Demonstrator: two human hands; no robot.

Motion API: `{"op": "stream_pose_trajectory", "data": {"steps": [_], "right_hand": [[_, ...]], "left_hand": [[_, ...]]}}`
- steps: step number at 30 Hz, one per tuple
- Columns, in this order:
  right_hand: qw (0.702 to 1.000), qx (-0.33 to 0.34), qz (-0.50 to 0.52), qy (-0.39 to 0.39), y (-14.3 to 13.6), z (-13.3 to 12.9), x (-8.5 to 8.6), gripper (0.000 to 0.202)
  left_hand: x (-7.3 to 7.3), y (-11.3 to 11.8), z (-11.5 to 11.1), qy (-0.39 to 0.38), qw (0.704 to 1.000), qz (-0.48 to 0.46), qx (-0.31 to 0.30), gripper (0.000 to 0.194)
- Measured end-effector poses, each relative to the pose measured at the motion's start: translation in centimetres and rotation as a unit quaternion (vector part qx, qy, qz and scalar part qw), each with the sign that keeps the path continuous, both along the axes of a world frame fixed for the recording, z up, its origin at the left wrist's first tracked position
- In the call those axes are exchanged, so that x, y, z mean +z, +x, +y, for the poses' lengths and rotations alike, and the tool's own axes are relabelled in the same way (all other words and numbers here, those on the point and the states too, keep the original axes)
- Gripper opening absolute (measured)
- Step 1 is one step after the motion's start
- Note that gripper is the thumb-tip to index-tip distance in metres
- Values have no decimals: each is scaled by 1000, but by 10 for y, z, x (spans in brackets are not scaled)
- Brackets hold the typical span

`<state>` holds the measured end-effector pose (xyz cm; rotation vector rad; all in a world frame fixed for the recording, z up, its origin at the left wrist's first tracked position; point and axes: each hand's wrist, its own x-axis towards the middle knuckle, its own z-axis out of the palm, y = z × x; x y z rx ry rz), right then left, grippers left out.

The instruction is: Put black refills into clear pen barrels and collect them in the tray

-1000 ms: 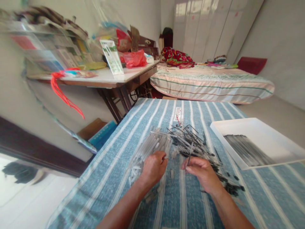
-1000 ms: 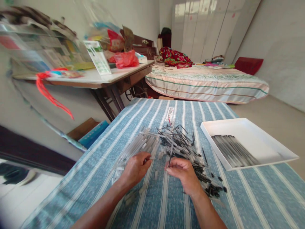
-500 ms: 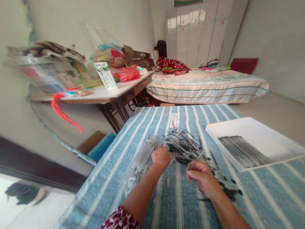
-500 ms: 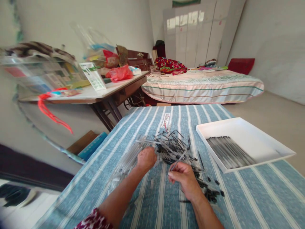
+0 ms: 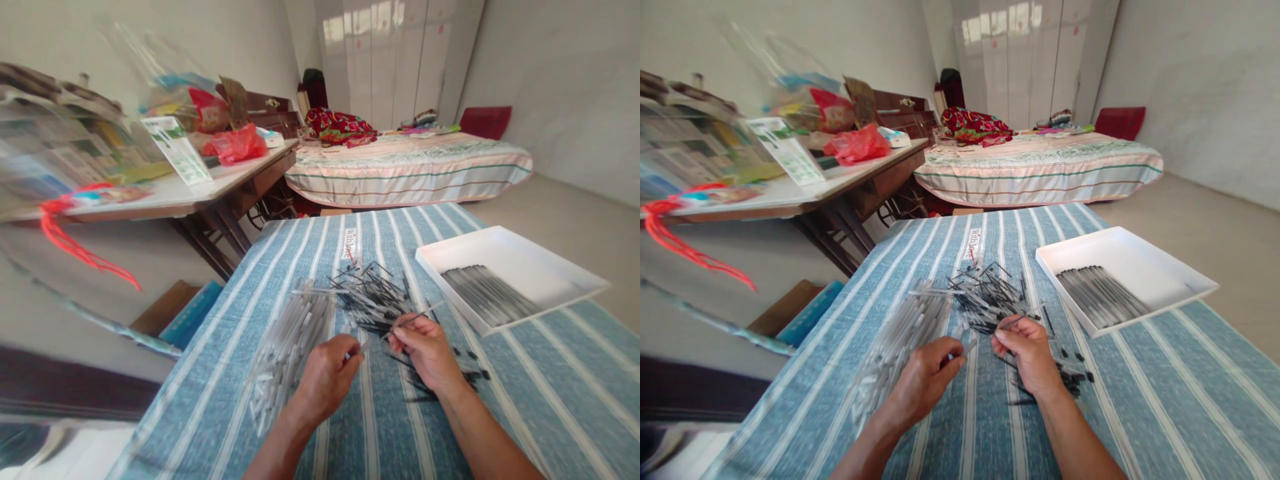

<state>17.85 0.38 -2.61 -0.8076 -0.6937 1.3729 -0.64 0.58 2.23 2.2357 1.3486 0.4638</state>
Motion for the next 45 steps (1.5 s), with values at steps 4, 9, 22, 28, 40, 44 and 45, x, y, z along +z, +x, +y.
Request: {"op": "stream_pose_trajectory", "data": {"steps": [4,9,22,28,40,44,45], "right_hand": [[1000,0,-19,3,0,1,-2,13],[997,14,-75,4,-2,1,-9,13],[967,74,-238,45,-10,-16,5,28],[942,91,-321,42,-14,-17,-2,20],[707,115,-690,104,-65,-23,-6,15],[760,135,-633,66,-64,-18,-7,5],[802,137,-580,44,-60,-17,-7,3]], "left_hand": [[-3,2,0,-1,1000,-11,-6,11],[-6,5,1,-19,999,-27,-14,11],[-7,0,-6,-50,986,-161,17,11],[-1,-17,-3,-79,939,-319,104,17],[-1,-29,0,-112,868,-460,152,14],[1,-33,0,-160,847,-492,121,13],[2,-33,-1,-173,847,-489,113,13]]}}
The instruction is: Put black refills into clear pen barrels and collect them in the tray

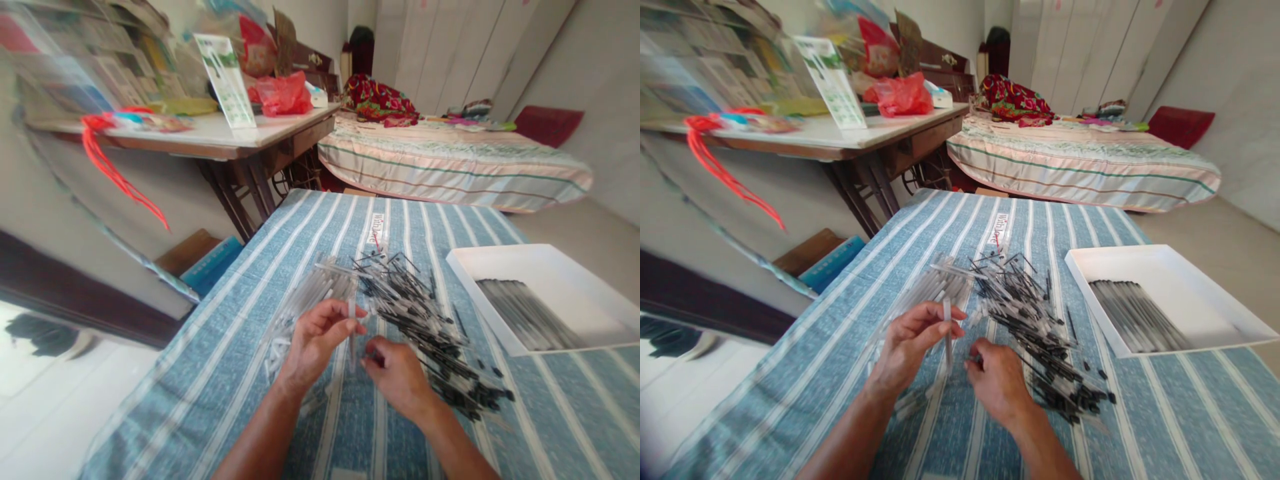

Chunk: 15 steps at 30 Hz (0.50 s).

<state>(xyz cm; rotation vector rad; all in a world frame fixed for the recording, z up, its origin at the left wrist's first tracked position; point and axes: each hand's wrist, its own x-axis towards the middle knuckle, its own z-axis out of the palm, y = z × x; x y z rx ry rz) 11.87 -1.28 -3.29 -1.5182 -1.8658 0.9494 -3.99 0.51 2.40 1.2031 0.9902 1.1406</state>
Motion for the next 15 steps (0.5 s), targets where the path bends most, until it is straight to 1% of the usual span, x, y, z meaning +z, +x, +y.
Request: {"op": "stream_pose_trajectory", "data": {"steps": [1,2,4,5,7,9,11,13,15], "right_hand": [[996,-16,76,-35,5,2,0,6],[984,-34,156,-73,10,4,1,11],[941,-75,304,-129,20,7,4,18],[915,-97,364,-141,25,9,6,20],[867,-133,460,-138,33,11,10,24],[827,-148,527,-126,39,12,13,25],[801,-149,566,-121,42,13,15,25],[789,-142,586,-119,43,12,16,24],[785,-130,595,-116,43,11,16,23]], "left_hand": [[1,0,0,-7,1000,3,-13,13],[2,0,0,-13,1000,7,-25,13],[4,1,0,-29,999,11,-41,12],[4,2,0,-39,998,14,-49,11],[4,5,-1,-62,995,32,-72,12],[4,8,-1,-79,990,59,-101,14],[2,11,-2,-87,985,79,-130,15],[1,14,-2,-92,980,89,-150,15],[-1,15,-3,-96,977,97,-164,15]]}}
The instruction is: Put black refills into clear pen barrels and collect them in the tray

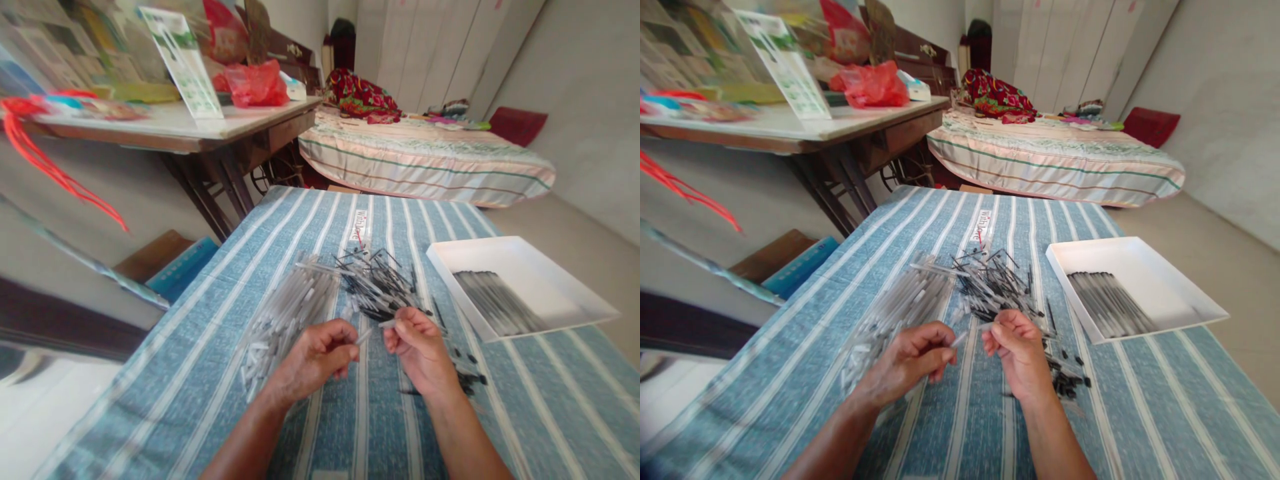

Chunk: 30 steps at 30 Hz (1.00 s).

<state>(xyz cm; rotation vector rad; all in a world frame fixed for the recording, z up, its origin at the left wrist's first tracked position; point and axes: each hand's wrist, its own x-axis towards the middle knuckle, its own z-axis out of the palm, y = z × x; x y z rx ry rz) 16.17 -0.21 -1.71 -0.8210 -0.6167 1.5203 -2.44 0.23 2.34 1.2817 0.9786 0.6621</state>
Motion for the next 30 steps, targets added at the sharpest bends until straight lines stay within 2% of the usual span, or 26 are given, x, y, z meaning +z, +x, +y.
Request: {"op": "stream_pose_trajectory", "data": {"steps": [10,14,17,19,22,26,28,30], "right_hand": [[1000,14,-6,18,-3,-2,-1,19],[995,-2,-97,-9,-1,0,-3,21],[976,22,-212,-48,-4,1,-8,23],[953,48,-297,-44,-9,0,-12,21],[904,68,-422,14,-17,-2,-17,17],[832,16,-552,61,-3,2,-18,21],[773,-41,-631,47,16,7,-16,24],[687,-86,-722,-8,39,13,-12,26]], "left_hand": [[-5,0,0,7,999,35,-39,11],[-5,-2,2,0,999,14,-32,12],[-3,-5,4,-12,1000,-18,-5,14],[-2,-5,4,-19,999,-40,18,15],[-2,-4,4,-25,996,-69,42,17],[-6,-4,6,-26,994,-87,56,16],[-9,-5,7,-27,994,-88,60,14],[-11,-6,9,-28,994,-90,61,13]]}}
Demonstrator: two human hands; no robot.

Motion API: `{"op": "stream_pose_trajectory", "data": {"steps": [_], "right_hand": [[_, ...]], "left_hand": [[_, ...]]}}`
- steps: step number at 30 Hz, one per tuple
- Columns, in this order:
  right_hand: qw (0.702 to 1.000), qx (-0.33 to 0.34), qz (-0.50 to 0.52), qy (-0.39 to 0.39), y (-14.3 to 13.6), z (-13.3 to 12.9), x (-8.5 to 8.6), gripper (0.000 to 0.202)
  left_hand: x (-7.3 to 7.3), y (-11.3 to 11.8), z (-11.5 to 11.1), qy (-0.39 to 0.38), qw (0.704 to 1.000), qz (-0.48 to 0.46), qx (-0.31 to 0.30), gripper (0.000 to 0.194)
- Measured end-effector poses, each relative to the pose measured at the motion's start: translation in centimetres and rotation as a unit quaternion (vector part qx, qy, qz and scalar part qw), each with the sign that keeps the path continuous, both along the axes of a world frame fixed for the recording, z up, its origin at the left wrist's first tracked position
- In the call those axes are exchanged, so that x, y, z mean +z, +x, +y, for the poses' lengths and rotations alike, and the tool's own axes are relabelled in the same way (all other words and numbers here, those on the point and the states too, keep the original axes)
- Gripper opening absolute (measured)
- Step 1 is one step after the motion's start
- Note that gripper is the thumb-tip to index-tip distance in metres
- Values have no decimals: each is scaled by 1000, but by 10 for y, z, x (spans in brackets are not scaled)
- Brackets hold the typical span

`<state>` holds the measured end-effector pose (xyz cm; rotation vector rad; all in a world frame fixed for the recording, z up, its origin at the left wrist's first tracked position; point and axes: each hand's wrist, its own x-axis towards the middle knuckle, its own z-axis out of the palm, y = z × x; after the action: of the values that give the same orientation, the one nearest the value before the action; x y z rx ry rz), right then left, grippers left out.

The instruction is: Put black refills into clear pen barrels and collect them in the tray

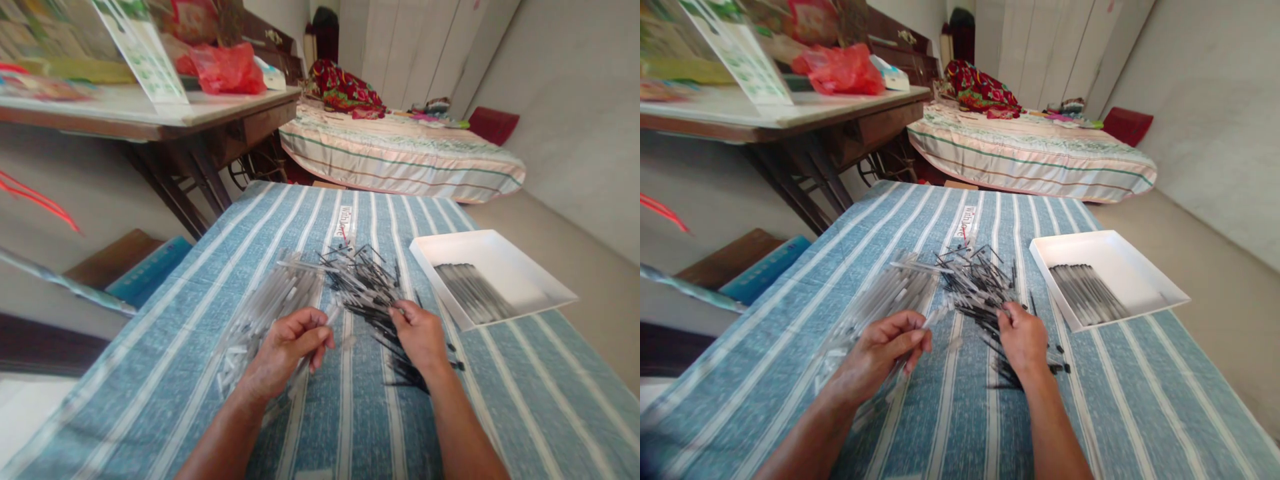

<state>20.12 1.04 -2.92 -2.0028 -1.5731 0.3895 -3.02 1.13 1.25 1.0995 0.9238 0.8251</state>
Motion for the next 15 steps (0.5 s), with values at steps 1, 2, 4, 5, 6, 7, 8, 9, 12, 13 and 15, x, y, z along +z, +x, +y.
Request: {"op": "stream_pose_trajectory", "data": {"steps": [1,2,4,5,6,7,8,9,12,13,15], "right_hand": [[997,-35,-59,-24,11,2,2,27],[991,-62,-108,-52,21,5,3,29],[977,-78,-170,-103,34,9,6,31],[972,-72,-188,-122,38,12,7,32],[968,-60,-202,-139,40,14,9,32],[963,-46,-215,-153,41,17,10,32],[960,-30,-226,-165,40,20,11,31],[956,-17,-235,-175,39,23,12,30],[951,8,-245,-189,38,30,14,27],[950,12,-246,-191,38,31,14,27],[953,12,-241,-181,40,32,13,25]], "left_hand": [[-1,0,1,-1,1000,-1,-2,13],[-1,-1,1,-1,1000,-3,-6,13],[-2,-1,1,-2,1000,-3,-14,13],[-2,-1,1,-2,1000,-2,-17,13],[-1,-1,1,-1,1000,0,-18,13],[-1,0,1,0,1000,2,-17,13],[-1,0,1,0,1000,5,-16,13],[-1,1,0,1,1000,7,-14,13],[0,2,-1,-1,1000,13,-7,15],[0,3,-1,-4,1000,13,-4,15],[0,3,-1,-12,1000,14,2,17]]}}
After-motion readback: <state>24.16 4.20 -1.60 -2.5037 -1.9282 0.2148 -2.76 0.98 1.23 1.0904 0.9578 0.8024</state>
